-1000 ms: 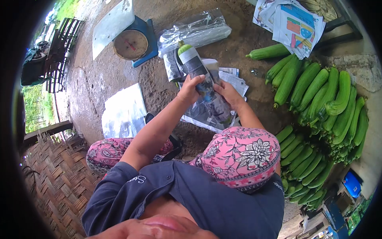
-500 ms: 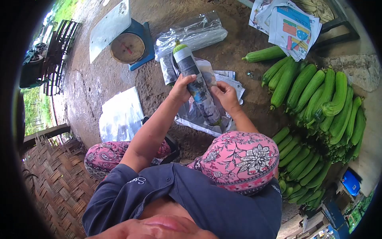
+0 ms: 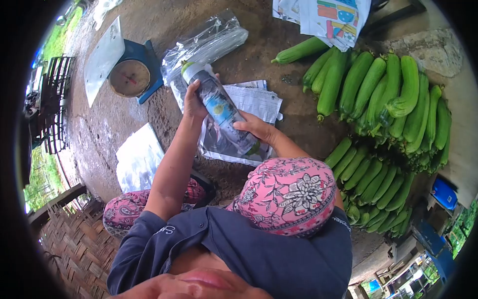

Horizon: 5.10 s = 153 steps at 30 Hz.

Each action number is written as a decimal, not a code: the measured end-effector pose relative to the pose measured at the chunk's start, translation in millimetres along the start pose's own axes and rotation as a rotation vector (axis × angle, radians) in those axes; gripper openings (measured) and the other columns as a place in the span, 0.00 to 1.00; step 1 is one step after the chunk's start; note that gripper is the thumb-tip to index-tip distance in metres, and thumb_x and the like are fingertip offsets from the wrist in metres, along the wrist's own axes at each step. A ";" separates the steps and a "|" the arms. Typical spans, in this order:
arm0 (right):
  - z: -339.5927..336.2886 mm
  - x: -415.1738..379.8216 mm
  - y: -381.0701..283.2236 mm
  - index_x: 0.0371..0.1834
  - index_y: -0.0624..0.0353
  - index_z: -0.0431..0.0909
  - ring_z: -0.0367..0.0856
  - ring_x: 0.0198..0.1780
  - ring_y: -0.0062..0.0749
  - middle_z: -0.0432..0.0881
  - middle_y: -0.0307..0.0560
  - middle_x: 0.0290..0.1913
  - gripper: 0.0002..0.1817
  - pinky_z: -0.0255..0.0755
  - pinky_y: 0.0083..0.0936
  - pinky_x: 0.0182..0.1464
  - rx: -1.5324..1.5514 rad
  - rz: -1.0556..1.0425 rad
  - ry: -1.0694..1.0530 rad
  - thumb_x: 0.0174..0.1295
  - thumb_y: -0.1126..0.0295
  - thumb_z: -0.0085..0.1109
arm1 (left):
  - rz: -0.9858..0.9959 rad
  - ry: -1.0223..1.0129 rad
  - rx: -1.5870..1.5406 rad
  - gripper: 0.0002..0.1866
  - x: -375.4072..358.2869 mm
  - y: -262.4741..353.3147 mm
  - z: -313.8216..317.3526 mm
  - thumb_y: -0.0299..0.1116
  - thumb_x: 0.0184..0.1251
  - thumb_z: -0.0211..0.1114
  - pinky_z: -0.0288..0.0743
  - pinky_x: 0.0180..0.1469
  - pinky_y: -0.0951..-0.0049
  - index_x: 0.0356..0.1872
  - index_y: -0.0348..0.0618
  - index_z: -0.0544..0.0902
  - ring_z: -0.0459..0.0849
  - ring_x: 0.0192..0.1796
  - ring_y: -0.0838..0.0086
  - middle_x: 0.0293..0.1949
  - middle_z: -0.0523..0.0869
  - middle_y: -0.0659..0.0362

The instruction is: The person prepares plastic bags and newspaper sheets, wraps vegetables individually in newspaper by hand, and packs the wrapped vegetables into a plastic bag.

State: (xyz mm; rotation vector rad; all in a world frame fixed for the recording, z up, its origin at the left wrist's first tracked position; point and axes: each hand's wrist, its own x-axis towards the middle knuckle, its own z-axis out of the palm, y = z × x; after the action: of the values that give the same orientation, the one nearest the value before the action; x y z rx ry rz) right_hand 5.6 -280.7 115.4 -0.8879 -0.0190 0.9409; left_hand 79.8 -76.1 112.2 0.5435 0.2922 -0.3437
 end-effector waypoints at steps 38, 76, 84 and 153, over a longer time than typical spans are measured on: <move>1.5 80.5 -47.8 0.50 0.65 0.75 0.82 0.39 0.31 0.83 0.47 0.39 0.23 0.76 0.31 0.42 -0.618 0.472 0.328 0.48 0.71 0.65 | 0.204 0.687 0.499 0.17 77.2 -7.7 -53.9 0.41 0.61 0.70 0.73 0.38 0.65 0.44 0.41 0.78 0.78 0.34 0.72 0.33 0.81 0.60; -23.0 276.2 31.9 0.50 0.66 0.78 0.84 0.43 0.42 0.84 0.55 0.42 0.28 0.76 0.32 0.49 -0.682 0.022 0.586 0.44 0.65 0.73 | 0.841 0.354 1.599 0.08 50.3 114.7 -152.8 0.25 0.61 0.61 0.70 0.60 0.59 0.41 0.44 0.78 0.75 0.59 0.51 0.56 0.79 0.52; -14.2 272.7 30.2 0.55 0.64 0.76 0.76 0.58 0.50 0.77 0.61 0.54 0.38 0.71 0.37 0.59 -1.058 0.111 0.693 0.40 0.54 0.74 | 0.589 0.965 1.575 0.42 30.0 73.1 -149.9 0.44 0.52 0.72 0.67 0.62 0.58 0.64 0.32 0.62 0.72 0.61 0.50 0.58 0.73 0.42; -90.1 -143.2 -66.6 0.71 0.56 0.56 0.81 0.49 0.58 0.81 0.65 0.48 0.45 0.75 0.47 0.51 -1.435 0.318 1.411 0.55 0.42 0.61 | 0.160 -0.811 2.448 0.42 -129.9 -97.7 -100.9 0.24 0.51 0.59 0.49 0.72 0.44 0.73 0.51 0.59 0.45 0.78 0.57 0.77 0.49 0.59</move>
State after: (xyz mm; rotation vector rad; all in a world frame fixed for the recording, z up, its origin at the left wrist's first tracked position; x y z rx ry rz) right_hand -2.5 -458.8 150.5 -2.7948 0.7552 0.2539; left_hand -93.8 -68.0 32.1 2.6664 -1.2432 -0.6057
